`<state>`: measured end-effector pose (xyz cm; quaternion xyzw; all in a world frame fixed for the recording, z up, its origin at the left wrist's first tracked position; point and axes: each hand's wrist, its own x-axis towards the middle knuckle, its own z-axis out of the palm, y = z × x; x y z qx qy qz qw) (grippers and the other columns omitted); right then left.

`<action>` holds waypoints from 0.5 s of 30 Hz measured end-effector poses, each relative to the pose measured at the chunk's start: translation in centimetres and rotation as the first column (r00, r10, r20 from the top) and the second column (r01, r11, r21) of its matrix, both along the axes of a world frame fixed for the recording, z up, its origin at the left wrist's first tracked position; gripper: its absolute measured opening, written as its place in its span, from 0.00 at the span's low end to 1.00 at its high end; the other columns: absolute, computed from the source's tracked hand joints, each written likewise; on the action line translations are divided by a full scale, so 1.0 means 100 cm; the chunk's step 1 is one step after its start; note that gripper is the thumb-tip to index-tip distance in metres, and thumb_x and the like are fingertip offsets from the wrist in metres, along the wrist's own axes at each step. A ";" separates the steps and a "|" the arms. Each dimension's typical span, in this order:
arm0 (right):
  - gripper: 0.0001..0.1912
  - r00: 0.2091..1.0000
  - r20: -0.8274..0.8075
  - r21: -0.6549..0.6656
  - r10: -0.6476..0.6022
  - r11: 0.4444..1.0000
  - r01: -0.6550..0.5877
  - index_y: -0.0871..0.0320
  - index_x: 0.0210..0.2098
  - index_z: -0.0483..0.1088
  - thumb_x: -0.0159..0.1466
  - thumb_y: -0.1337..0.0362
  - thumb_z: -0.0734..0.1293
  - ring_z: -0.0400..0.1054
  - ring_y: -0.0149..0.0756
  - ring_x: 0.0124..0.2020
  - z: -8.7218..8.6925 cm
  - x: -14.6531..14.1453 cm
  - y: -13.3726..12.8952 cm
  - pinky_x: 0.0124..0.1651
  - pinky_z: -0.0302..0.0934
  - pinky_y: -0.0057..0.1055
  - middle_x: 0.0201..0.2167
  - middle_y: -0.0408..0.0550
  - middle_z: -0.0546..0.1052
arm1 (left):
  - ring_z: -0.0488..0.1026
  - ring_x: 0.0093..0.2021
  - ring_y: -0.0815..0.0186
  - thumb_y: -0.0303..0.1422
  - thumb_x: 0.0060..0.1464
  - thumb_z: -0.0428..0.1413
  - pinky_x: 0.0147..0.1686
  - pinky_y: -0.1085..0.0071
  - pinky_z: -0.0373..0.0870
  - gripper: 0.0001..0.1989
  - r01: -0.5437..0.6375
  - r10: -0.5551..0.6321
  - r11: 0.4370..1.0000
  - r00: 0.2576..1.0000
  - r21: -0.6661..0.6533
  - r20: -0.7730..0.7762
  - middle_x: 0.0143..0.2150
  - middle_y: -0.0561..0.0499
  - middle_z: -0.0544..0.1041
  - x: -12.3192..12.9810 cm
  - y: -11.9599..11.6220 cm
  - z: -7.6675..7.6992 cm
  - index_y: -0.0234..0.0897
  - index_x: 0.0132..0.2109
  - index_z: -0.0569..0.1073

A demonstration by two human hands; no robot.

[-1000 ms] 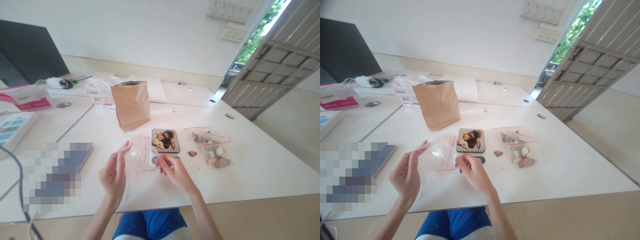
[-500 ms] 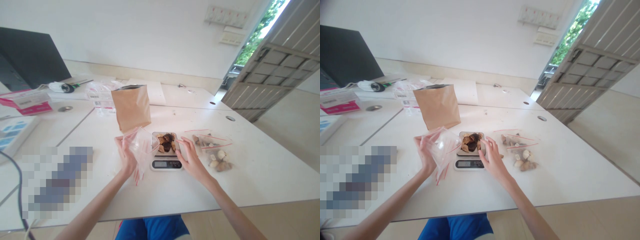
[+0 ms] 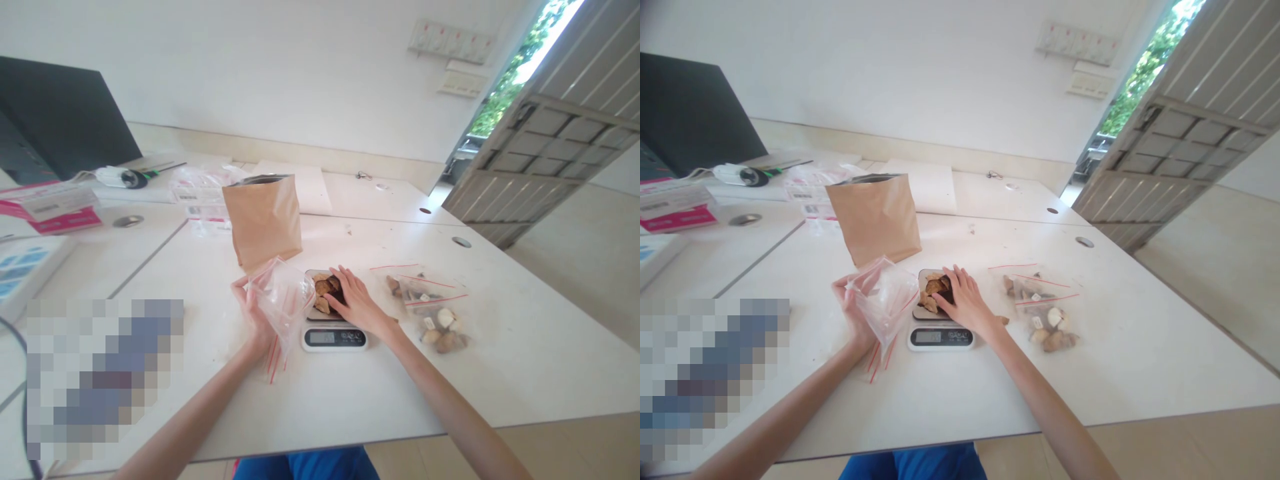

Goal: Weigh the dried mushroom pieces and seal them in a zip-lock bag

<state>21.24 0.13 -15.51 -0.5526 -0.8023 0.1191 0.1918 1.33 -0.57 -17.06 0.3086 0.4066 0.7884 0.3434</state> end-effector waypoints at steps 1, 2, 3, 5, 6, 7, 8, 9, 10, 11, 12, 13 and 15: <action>0.31 1.000 0.004 0.009 -0.004 1.000 0.004 0.59 0.63 0.51 0.66 0.48 0.55 0.44 0.52 0.67 -0.002 -0.001 0.001 0.64 0.45 0.52 0.65 0.63 0.54 | 0.72 0.41 0.57 0.51 0.48 0.53 0.40 0.60 0.69 0.18 0.008 -0.008 1.000 1.000 0.003 0.006 0.35 0.51 0.70 0.000 0.000 -0.001 0.43 0.36 0.60; 0.29 1.000 0.000 0.027 -0.010 1.000 0.010 0.59 0.62 0.53 0.66 0.49 0.56 0.47 0.51 0.66 -0.003 -0.002 0.001 0.64 0.46 0.51 0.63 0.62 0.58 | 0.72 0.41 0.57 0.51 0.47 0.54 0.40 0.60 0.69 0.19 0.013 -0.013 1.000 1.000 0.004 0.009 0.34 0.52 0.69 0.000 0.000 -0.001 0.43 0.37 0.60; 0.27 1.000 -0.012 0.048 -0.015 0.999 0.015 0.59 0.60 0.56 0.66 0.51 0.57 0.51 0.50 0.65 -0.003 -0.002 0.001 0.63 0.48 0.50 0.61 0.62 0.61 | 0.72 0.41 0.58 0.51 0.47 0.54 0.40 0.61 0.69 0.19 0.014 -0.014 1.000 1.000 0.003 0.012 0.34 0.52 0.69 0.000 0.000 -0.002 0.43 0.37 0.61; 0.23 0.999 -0.049 0.087 -0.018 0.996 0.022 0.59 0.56 0.59 0.66 0.53 0.59 0.57 0.47 0.60 -0.002 -0.004 -0.001 0.61 0.51 0.47 0.56 0.59 0.66 | 0.72 0.40 0.59 0.50 0.47 0.54 0.40 0.62 0.68 0.19 0.018 -0.018 1.000 1.000 0.000 0.018 0.34 0.53 0.69 0.001 -0.001 -0.003 0.42 0.37 0.61; 0.22 0.997 -0.067 0.103 -0.022 0.994 0.028 0.58 0.54 0.61 0.65 0.54 0.61 0.60 0.46 0.57 -0.002 -0.004 -0.001 0.59 0.53 0.46 0.53 0.58 0.68 | 0.72 0.40 0.59 0.50 0.47 0.55 0.39 0.63 0.68 0.18 0.019 -0.019 1.000 1.000 -0.002 0.022 0.34 0.53 0.68 0.000 -0.001 -0.004 0.42 0.37 0.61; 0.20 0.996 -0.085 0.117 -0.027 0.992 0.037 0.57 0.53 0.62 0.64 0.55 0.63 0.62 0.46 0.55 -0.001 -0.005 -0.002 0.58 0.55 0.45 0.51 0.57 0.69 | 0.71 0.40 0.60 0.50 0.47 0.55 0.39 0.64 0.68 0.18 0.020 -0.020 1.000 0.999 -0.004 0.027 0.34 0.53 0.68 0.000 -0.001 -0.004 0.43 0.37 0.61; 0.19 0.994 -0.100 0.130 -0.033 0.990 0.046 0.57 0.51 0.62 0.63 0.57 0.64 0.63 0.46 0.53 -0.002 -0.005 -0.002 0.57 0.56 0.45 0.50 0.56 0.70 | 0.71 0.40 0.60 0.49 0.47 0.54 0.38 0.65 0.67 0.18 0.023 -0.023 1.000 0.999 -0.006 0.032 0.34 0.53 0.68 0.000 -0.001 -0.004 0.42 0.37 0.61; 0.19 0.993 -0.115 0.144 -0.036 0.988 0.053 0.57 0.51 0.63 0.63 0.58 0.65 0.64 0.46 0.51 -0.002 -0.005 -0.002 0.55 0.57 0.45 0.48 0.55 0.70 | 0.71 0.40 0.60 0.49 0.47 0.54 0.37 0.66 0.67 0.17 0.026 -0.025 1.000 0.999 -0.008 0.037 0.34 0.53 0.68 0.000 -0.001 -0.003 0.42 0.37 0.61; 0.18 0.991 -0.131 0.159 -0.036 0.986 0.056 0.57 0.50 0.64 0.62 0.59 0.65 0.65 0.46 0.50 -0.004 -0.004 -0.001 0.54 0.58 0.45 0.47 0.55 0.70 | 0.71 0.39 0.61 0.48 0.48 0.54 0.36 0.67 0.66 0.17 0.027 -0.027 1.000 0.999 -0.011 0.041 0.34 0.53 0.68 0.000 0.000 -0.003 0.42 0.37 0.61; 0.17 0.989 -0.147 0.176 -0.032 0.983 0.057 0.56 0.50 0.64 0.62 0.60 0.66 0.65 0.46 0.49 -0.006 -0.004 -0.001 0.53 0.58 0.45 0.46 0.55 0.70 | 0.72 0.39 0.61 0.48 0.48 0.53 0.36 0.67 0.66 0.17 0.028 -0.027 1.000 0.999 -0.014 0.045 0.34 0.53 0.68 0.000 0.000 -0.002 0.41 0.37 0.60; 0.17 0.986 -0.163 0.194 -0.024 0.979 0.056 0.56 0.50 0.64 0.62 0.61 0.66 0.65 0.46 0.48 -0.008 -0.004 0.000 0.52 0.59 0.45 0.46 0.55 0.70 | 0.72 0.39 0.61 0.48 0.48 0.53 0.36 0.67 0.66 0.17 0.027 -0.026 0.999 0.999 -0.017 0.047 0.35 0.54 0.68 0.000 0.000 -0.001 0.41 0.37 0.60; 0.17 0.984 -0.179 0.210 -0.015 0.976 0.053 0.56 0.50 0.64 0.62 0.61 0.65 0.65 0.46 0.48 -0.010 -0.003 0.000 0.52 0.59 0.45 0.45 0.55 0.70 | 0.72 0.39 0.61 0.47 0.49 0.53 0.36 0.67 0.65 0.17 0.023 -0.022 1.000 0.999 -0.019 0.048 0.35 0.54 0.68 0.001 0.000 0.000 0.41 0.37 0.60; 0.17 0.977 -0.214 0.237 0.006 0.970 0.046 0.55 0.51 0.62 0.63 0.62 0.64 0.65 0.45 0.48 -0.014 -0.003 0.001 0.52 0.59 0.46 0.46 0.54 0.70 | 0.71 0.39 0.62 0.47 0.49 0.53 0.37 0.67 0.65 0.17 0.018 -0.017 1.000 0.999 -0.024 0.050 0.34 0.54 0.68 0.001 -0.002 0.002 0.40 0.37 0.60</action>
